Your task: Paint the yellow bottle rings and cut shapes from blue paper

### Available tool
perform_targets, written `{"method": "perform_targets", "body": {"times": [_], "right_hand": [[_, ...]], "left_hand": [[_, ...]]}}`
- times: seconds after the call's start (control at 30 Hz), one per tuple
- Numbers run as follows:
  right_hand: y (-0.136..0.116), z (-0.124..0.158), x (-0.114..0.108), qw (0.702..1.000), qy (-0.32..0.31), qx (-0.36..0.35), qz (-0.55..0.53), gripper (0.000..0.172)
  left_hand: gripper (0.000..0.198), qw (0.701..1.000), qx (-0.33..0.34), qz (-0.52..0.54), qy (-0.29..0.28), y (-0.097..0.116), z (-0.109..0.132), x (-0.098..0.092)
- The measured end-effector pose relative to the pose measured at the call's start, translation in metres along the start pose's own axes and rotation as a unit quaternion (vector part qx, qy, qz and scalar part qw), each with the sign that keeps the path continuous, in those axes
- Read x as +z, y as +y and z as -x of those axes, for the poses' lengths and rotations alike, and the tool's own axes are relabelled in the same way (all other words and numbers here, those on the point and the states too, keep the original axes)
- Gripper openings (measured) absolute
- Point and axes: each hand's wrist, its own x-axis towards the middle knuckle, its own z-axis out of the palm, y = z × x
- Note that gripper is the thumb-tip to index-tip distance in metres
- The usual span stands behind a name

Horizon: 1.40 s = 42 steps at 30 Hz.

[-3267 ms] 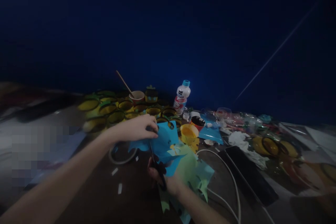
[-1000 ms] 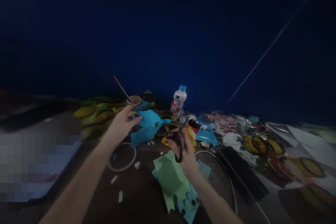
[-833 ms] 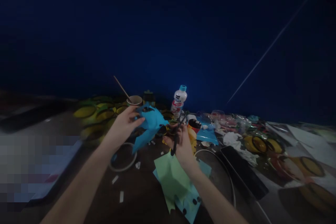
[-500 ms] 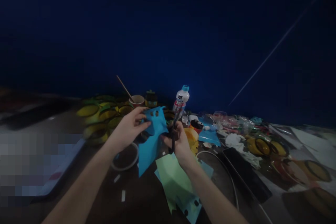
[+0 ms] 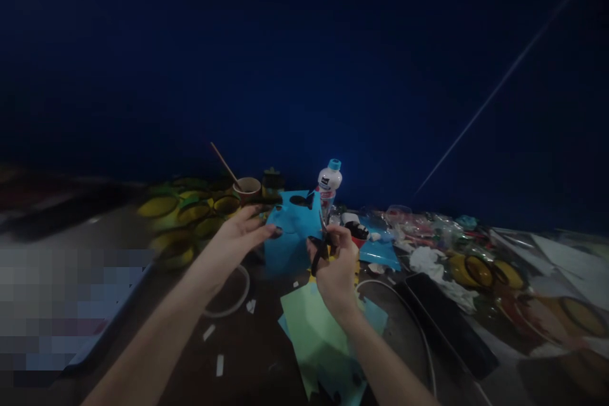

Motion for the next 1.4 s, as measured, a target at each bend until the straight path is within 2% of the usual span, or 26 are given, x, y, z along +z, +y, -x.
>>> {"method": "perform_targets", "body": {"times": [0.2, 0.4, 0.47, 0.57, 0.63, 0.77, 0.9, 1.0, 1.27, 1.4], "right_hand": [[0.004, -0.004, -0.005, 0.989, 0.049, -0.086, 0.11, 0.019], [0.011, -0.006, -0.012, 0.951, 0.03, -0.229, 0.207, 0.025], [0.01, -0.005, -0.013, 0.941, 0.028, -0.252, 0.224, 0.027], [0.009, -0.003, -0.014, 0.944, 0.029, -0.242, 0.222, 0.027], [0.009, -0.003, -0.013, 0.95, 0.031, -0.223, 0.216, 0.025], [0.011, -0.004, -0.012, 0.958, 0.038, -0.19, 0.21, 0.022], [0.013, -0.004, -0.011, 0.966, 0.039, -0.159, 0.199, 0.023], [0.013, -0.002, -0.01, 0.969, 0.036, -0.156, 0.188, 0.023], [0.01, 0.005, -0.004, 0.969, 0.004, -0.19, 0.16, 0.022], [0.004, 0.006, -0.003, 0.985, -0.024, -0.116, 0.124, 0.019]], "left_hand": [[0.043, 1.0, -0.001, 0.002, 0.007, -0.001, 0.003, 0.007], [0.035, 0.999, 0.03, 0.017, 0.027, -0.008, 0.002, 0.014], [0.034, 0.998, 0.019, 0.026, 0.047, -0.01, 0.003, 0.018], [0.027, 0.996, -0.026, 0.06, 0.068, -0.012, 0.005, 0.024], [0.02, 0.991, -0.061, 0.105, 0.063, -0.015, 0.006, 0.027], [0.019, 0.98, -0.104, 0.167, 0.043, -0.022, 0.006, 0.032], [0.016, 0.968, -0.102, 0.228, 0.027, -0.03, 0.002, 0.036], [0.02, 0.964, -0.091, 0.247, 0.03, -0.037, 0.0, 0.037], [0.028, 0.968, -0.038, 0.234, 0.076, -0.058, -0.008, 0.038], [0.029, 0.977, -0.021, 0.188, 0.103, -0.056, -0.011, 0.032]]}}
